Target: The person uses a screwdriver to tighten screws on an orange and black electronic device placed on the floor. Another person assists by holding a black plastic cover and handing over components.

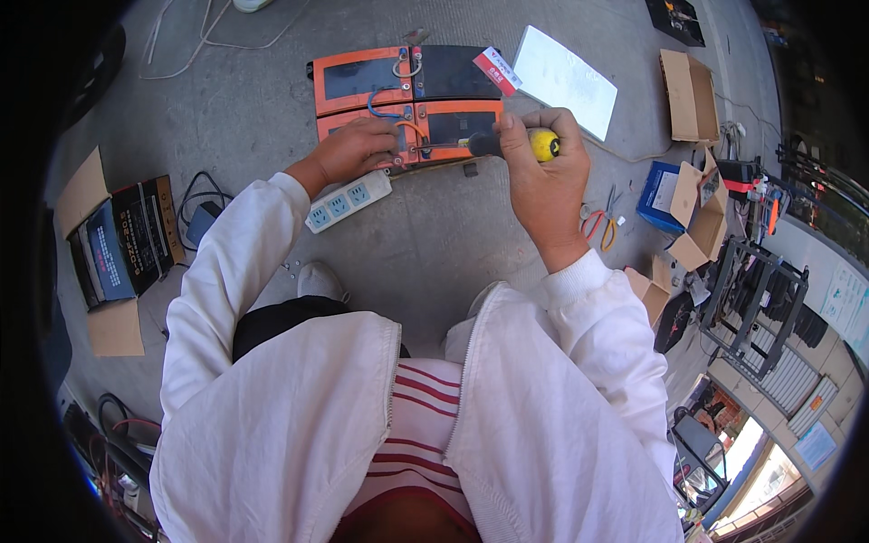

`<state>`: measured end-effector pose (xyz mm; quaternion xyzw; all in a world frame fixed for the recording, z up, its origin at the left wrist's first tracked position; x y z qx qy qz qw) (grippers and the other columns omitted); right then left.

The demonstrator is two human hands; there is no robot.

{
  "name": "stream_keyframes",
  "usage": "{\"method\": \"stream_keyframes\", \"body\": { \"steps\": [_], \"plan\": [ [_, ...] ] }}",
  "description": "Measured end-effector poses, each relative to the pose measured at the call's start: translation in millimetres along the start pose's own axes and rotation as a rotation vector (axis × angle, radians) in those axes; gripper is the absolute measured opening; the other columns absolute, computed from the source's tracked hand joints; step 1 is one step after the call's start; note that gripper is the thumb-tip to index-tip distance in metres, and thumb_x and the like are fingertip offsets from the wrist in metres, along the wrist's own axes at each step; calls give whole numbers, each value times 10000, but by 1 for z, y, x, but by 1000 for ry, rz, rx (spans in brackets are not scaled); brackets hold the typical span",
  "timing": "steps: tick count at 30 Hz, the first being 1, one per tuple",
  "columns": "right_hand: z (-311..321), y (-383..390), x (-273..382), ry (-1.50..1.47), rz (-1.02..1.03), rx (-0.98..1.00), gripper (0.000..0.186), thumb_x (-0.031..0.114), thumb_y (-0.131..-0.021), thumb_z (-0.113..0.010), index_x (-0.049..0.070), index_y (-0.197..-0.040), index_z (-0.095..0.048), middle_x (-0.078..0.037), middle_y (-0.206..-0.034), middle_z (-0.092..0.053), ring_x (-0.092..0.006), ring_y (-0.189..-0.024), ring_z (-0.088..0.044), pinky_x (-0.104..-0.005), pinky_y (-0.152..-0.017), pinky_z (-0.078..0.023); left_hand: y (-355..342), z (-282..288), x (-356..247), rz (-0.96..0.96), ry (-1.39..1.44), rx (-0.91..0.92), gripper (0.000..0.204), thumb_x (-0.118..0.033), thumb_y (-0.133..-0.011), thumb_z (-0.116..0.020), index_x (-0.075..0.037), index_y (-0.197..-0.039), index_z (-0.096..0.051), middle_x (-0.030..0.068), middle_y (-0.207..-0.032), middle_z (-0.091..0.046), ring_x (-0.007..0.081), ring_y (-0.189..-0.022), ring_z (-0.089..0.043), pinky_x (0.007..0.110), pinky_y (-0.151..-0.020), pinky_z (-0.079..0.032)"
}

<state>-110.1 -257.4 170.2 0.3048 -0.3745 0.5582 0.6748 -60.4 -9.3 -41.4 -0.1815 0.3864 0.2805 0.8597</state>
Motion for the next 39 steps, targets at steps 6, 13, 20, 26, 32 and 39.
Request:
{"method": "stream_keyframes", "body": {
  "steps": [6, 13, 20, 26, 32, 39],
  "plan": [
    [-11, 17, 27, 69, 263, 242, 249, 171, -959, -839, 44, -1035, -639, -82, -991, -762, -129, -863, -718, -286, -753, -571, -1, 0, -1, -1, -11, -5, 279, -228, -908, -792, -81, -1128, -704, 76, -1247, -693, 337, -1182, -647, 473, -1023, -511],
    [-20, 31, 33, 178, 478, 390, 318, 160, -874, -879, 69, -1031, -617, -96, -975, -726, -274, -827, -732, -357, -731, -582, 1, 2, -2, 6, -5, -7, 280, -192, -881, -807, -86, -1120, -705, 78, -1252, -693, 341, -1188, -647, 480, -1026, -513],
    [-17, 31, 42, 179, 393, 629, 330, 159, -868, -856, 79, -1038, -584, -105, -1014, -683, -344, -880, -696, -410, -770, -554, 1, 3, -5, -35, -6, -64, 231, -141, -877, -796, -86, -1082, -706, 64, -1162, -693, 327, -1166, -654, 472, -1005, -518],
    [-6, 18, 51, 280, 457, 608, 369, 194, -894, -847, 60, -1144, -611, -151, -1128, -643, -368, -992, -663, -419, -845, -540, 1, 0, 1, -22, 8, -24, 258, -180, -885, -800, -73, -1100, -703, 84, -1264, -689, 352, -1189, -650, 473, -1035, -520],
    [-5, 19, 42, 380, 297, 269, 378, 279, -968, -821, 41, -1182, -619, -171, -1043, -688, -305, -905, -700, -392, -789, -555, 1, 0, 0, -24, 18, -31, 240, -189, -901, -789, -68, -1089, -702, 87, -1255, -687, 354, -1181, -649, 473, -1027, -519],
    [0, -6, 33, 263, 89, 202, 404, 352, -1026, -771, -4, -1138, -617, -118, -877, -715, -154, -718, -676, -295, -615, -540, 1, -1, 2, -45, 0, -47, 237, -205, -907, -781, -66, -1079, -695, 95, -1210, -680, 358, -1167, -643, 484, -1019, -510]
  ]
}}
Point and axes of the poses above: each hand's wrist, its own y-axis away from the middle knuckle, its own z-axis out of the back of the hand, x = y × z, the point moved 2 cm from there along -y, towards the middle knuckle
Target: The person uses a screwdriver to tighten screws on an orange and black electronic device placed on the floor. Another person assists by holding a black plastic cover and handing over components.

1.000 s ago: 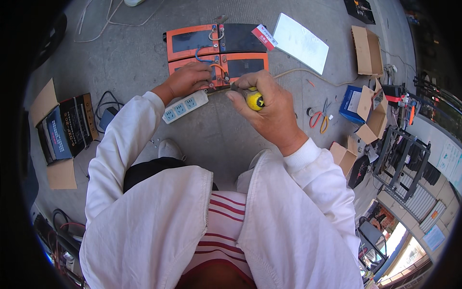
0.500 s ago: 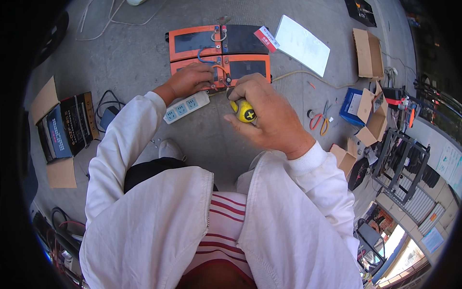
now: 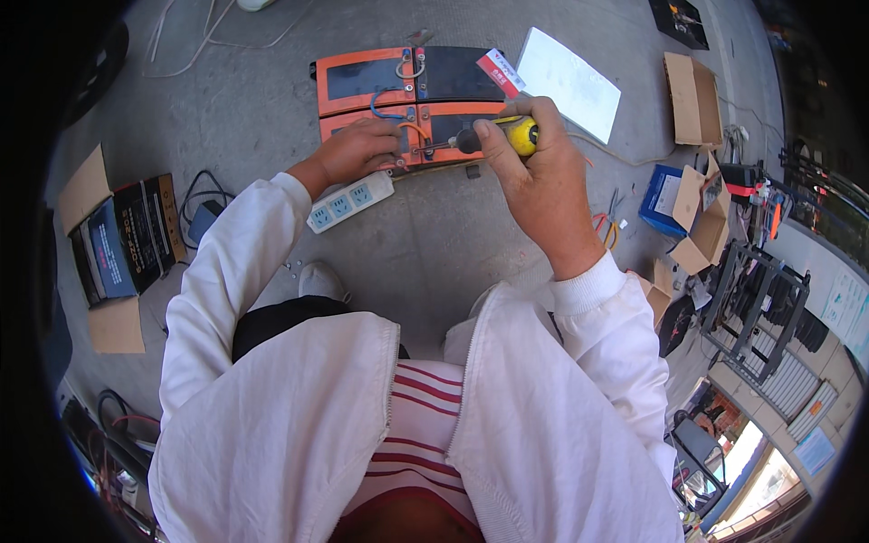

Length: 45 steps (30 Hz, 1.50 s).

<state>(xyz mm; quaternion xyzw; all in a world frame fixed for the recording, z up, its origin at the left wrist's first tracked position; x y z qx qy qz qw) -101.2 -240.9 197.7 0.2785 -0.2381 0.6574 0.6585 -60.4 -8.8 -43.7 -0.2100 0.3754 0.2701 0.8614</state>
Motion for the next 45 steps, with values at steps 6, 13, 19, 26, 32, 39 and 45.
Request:
{"method": "stream_keyframes", "body": {
  "steps": [6, 13, 19, 26, 32, 39, 45],
  "plan": [
    [14, -19, -45, -53, -247, -140, 485, 466, -1039, -717, -15, -1040, -656, -85, -722, -671, -111, -585, -615, -264, -516, -483, -2, 2, -2, 17, 15, 25, 233, -211, -912, -777, -76, -1085, -699, 94, -1206, -678, 359, -1163, -639, 484, -1021, -506],
    [24, -24, -74, -11, -390, -144, 502, 496, -1029, -710, -4, -1005, -675, -64, -690, -649, -116, -537, -587, -270, -476, -458, -1, 1, -2, 25, -1, 24, 232, -194, -913, -779, -82, -1103, -703, 78, -1209, -682, 347, -1165, -644, 477, -1021, -508],
    [21, -8, -52, 6, -116, -53, 436, 420, -1014, -774, 10, -1084, -639, -102, -812, -693, -122, -669, -634, -250, -571, -498, -3, 6, -10, -6, 35, -11, 348, -161, -897, -804, -132, -1236, -732, 66, -1166, -678, 317, -1130, -655, 453, -994, -521],
    [8, 13, -1, 183, 58, 42, 391, 323, -965, -835, 46, -1124, -611, -178, -932, -749, -264, -792, -752, -346, -667, -576, -1, 2, -11, -15, -92, 11, 414, -175, -901, -808, -191, -1309, -740, 51, -1129, -665, 279, -1098, -660, 428, -965, -537],
    [-4, 13, 19, 122, 371, 100, 382, 272, -944, -832, 44, -1144, -600, -177, -922, -699, -397, -816, -698, -436, -713, -555, -3, 3, -11, 9, -84, 49, 417, -180, -902, -799, -192, -1314, -738, 57, -1155, -664, 287, -1145, -654, 442, -996, -525],
    [-5, 13, 37, 262, 169, 186, 345, 203, -919, -806, 39, -1131, -589, -194, -980, -665, -410, -897, -666, -466, -750, -520, -1, 2, -6, 49, -50, 62, 342, -195, -890, -796, -120, -1212, -707, 68, -1239, -676, 337, -1201, -633, 464, -1046, -491],
    [-4, 4, 37, 205, 411, 126, 334, 219, -905, -804, 43, -1102, -600, -192, -930, -658, -407, -851, -654, -473, -740, -511, -1, -1, -1, 26, -27, 28, 274, -193, -899, -790, -119, -1150, -706, 72, -1211, -678, 345, -1176, -636, 481, -1037, -484]
  ]
}}
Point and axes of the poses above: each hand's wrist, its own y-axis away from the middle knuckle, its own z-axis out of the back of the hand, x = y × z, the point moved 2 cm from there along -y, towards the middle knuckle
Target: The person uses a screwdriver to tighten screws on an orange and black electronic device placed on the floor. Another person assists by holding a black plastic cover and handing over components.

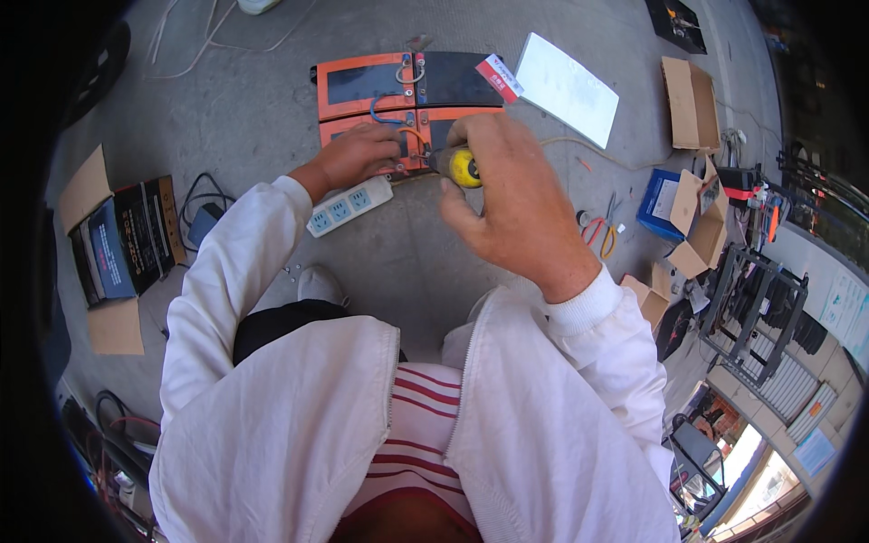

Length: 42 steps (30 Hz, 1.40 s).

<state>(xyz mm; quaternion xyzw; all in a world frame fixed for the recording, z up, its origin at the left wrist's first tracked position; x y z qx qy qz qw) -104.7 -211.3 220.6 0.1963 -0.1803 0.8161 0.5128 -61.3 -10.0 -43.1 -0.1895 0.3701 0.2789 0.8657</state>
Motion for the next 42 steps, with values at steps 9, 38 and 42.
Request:
{"method": "stream_keyframes", "body": {
  "steps": [9, 38, 42],
  "plan": [
    [-1, 0, -8, 12, -18, 15, 355, 271, -901, -815, 53, -1094, -614, -174, -907, -655, -392, -823, -646, -471, -706, -485, -6, 2, -8, -68, -15, -21, 187, -204, -924, -782, -120, -1079, -720, 71, -1135, -675, 332, -1125, -641, 481, -993, -479],
    [4, 0, 0, -10, -193, 83, 333, 292, -942, -792, 64, -1107, -614, -169, -847, -691, -400, -770, -683, -477, -669, -498, 1, 3, -1, -45, 41, 7, 212, -126, -904, -771, -80, -1097, -695, 64, -1222, -661, 324, -1205, -634, 441, -1004, -538],
    [0, 0, -1, -24, -233, 59, 331, 308, -957, -786, 63, -1098, -613, -172, -828, -698, -394, -713, -694, -451, -618, -510, 7, 7, 1, -49, 50, 40, 187, -110, -930, -730, -75, -1110, -693, 71, -1245, -657, 327, -1210, -639, 435, -1007, -545]
  ]
}}
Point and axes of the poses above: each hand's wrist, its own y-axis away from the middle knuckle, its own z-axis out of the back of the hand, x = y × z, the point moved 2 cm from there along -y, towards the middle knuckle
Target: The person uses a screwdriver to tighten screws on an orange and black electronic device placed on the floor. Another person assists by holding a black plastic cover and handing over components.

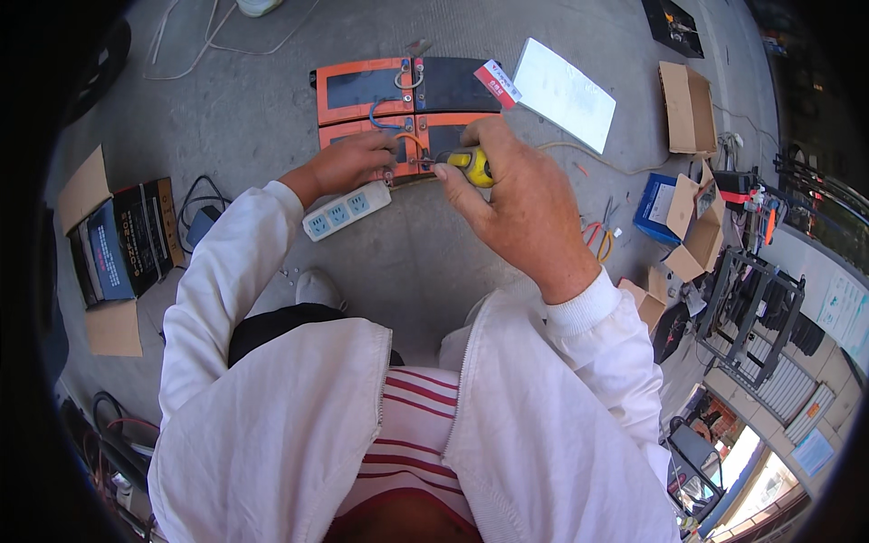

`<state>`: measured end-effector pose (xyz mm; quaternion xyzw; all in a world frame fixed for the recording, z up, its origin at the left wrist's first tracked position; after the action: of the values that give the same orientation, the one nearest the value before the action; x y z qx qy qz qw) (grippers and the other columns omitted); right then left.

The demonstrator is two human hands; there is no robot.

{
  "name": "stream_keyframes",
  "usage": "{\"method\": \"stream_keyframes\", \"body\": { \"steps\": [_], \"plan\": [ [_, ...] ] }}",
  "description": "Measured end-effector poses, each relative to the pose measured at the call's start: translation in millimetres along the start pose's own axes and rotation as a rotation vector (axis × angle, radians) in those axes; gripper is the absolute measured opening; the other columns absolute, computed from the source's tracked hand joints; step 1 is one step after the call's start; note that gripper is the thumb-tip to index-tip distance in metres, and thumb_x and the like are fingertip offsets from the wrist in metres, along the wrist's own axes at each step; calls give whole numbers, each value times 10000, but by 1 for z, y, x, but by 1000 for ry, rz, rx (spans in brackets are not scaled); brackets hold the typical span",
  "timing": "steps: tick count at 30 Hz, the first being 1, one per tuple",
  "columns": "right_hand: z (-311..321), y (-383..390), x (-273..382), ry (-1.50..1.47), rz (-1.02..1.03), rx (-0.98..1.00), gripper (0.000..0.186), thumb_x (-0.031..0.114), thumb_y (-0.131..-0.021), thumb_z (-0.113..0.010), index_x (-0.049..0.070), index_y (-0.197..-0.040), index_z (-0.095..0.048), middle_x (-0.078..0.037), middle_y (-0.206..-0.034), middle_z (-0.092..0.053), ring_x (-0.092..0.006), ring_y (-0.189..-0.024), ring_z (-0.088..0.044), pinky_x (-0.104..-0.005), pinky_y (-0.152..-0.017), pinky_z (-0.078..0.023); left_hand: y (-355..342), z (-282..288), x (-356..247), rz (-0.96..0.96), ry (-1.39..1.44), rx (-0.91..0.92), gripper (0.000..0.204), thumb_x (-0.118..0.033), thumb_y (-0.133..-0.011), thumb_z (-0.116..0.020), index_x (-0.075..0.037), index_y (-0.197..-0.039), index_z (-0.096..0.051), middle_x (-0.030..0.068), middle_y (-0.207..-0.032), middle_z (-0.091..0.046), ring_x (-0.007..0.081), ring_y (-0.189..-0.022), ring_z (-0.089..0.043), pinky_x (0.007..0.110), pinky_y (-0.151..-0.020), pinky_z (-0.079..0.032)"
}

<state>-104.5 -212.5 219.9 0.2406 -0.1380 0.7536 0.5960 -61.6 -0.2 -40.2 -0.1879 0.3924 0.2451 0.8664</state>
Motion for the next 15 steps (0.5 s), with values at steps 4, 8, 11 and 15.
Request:
{"method": "stream_keyframes", "body": {
  "steps": [4, 8, 11, 15],
  "plan": [
    [-1, 1, 4, 16, -22, 1, 331, 314, -958, -786, 66, -1094, -614, -165, -831, -707, -393, -703, -701, -447, -604, -516, 1, 9, -1, -31, -22, 28, 227, -111, -902, -740, -69, -1119, -684, 98, -1253, -665, 338, -1183, -651, 435, -999, -546],
    [0, -3, 0, 32, 56, -18, 301, 274, -941, -782, 65, -1066, -606, -158, -810, -700, -403, -698, -692, -468, -591, -508, 8, 9, 7, -60, -141, -8, 185, -140, -905, -735, -77, -1074, -694, 84, -1231, -680, 334, -1143, -660, 428, -954, -563],
    [18, -2, -3, 25, 83, -7, 292, 246, -950, -739, 48, -1072, -563, -216, -890, -682, -449, -841, -672, -546, -723, -496, -9, 3, 2, -129, -178, -105, 222, -234, -851, -804, -138, -1038, -733, 49, -1157, -694, 303, -1113, -675, 447, -932, -564],
    [17, 5, -5, 94, 17, 7, 323, 303, -990, -725, 75, -1123, -539, -215, -909, -687, -460, -861, -683, -550, -713, -508, -24, -23, 9, -127, -150, -136, 232, -260, -790, -863, -142, -964, -763, 51, -1080, -730, 315, -1043, -698, 452, -924, -562]
  ]
}}
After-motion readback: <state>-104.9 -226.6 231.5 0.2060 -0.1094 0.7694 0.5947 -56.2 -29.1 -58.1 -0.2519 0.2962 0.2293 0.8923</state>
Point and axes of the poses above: each hand's wrist, its own y-axis away from the middle knuckle, its own z-axis out of the back of the hand, x = y × z, the point moved 2 cm from there along -y, towards the middle knuckle
